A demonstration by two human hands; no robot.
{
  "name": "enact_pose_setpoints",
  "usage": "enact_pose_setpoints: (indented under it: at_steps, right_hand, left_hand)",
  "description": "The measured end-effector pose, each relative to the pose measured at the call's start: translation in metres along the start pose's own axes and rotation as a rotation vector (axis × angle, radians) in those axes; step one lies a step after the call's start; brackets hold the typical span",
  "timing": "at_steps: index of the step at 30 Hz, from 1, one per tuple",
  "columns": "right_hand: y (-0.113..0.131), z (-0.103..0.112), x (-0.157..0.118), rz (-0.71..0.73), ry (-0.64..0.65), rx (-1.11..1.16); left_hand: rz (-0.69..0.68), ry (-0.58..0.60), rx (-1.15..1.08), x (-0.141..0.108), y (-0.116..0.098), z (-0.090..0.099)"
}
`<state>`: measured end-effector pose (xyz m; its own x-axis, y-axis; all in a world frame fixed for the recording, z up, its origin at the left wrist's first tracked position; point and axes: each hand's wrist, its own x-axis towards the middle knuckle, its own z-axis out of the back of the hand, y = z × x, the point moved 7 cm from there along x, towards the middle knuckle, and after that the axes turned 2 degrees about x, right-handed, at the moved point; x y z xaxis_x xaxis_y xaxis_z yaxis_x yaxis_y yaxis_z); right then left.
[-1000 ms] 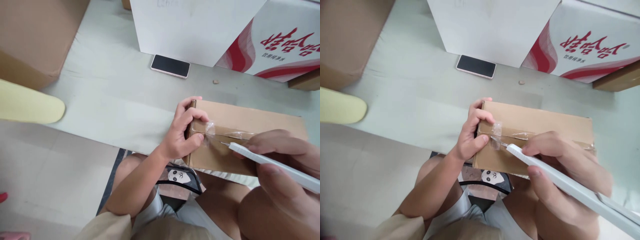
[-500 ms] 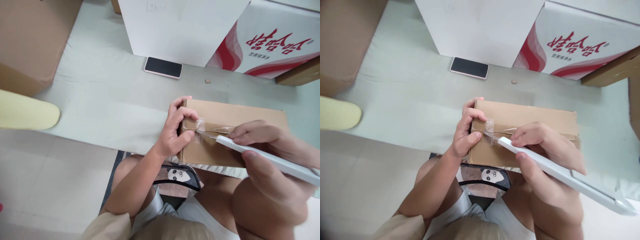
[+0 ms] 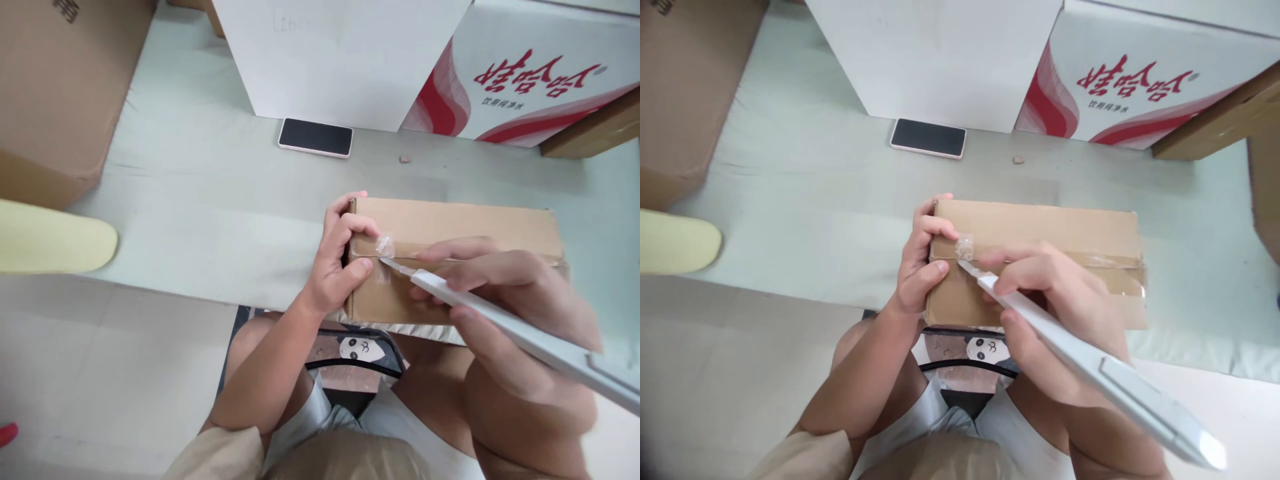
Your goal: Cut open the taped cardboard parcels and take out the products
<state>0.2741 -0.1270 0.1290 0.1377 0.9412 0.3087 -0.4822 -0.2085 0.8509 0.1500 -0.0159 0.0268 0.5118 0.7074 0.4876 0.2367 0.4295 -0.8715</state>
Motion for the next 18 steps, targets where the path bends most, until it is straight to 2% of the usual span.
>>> enact_pose_setpoints:
  at_steps: [3, 8, 12, 15, 18]
  right_hand:
    - [0.005, -0.008, 0.003, 0.059, 0.094, 0.007]
    - [-0.007, 0.0, -0.005, -0.086, -0.003, 0.202]
    - [-0.017, 0.006, -0.013, -0.207, -0.075, 0.354]
    - [-0.017, 0.007, -0.013, -0.212, -0.11, 0.359]
    - [-0.017, 0.012, -0.013, -0.206, -0.205, 0.36]
  left_hand:
    - [0.035, -0.015, 0.002, 0.0, 0.001, 0.0]
    - [0.05, -0.044, 0.012, 0.001, 0.002, 0.002]
    - [0.038, -0.026, 0.054, 0.0, 0.003, 0.002]
    - [0.042, -0.02, 0.072, 0.0, 0.004, 0.003]
    - [0.024, -0.02, 0.039, 0.0, 0.003, 0.004]
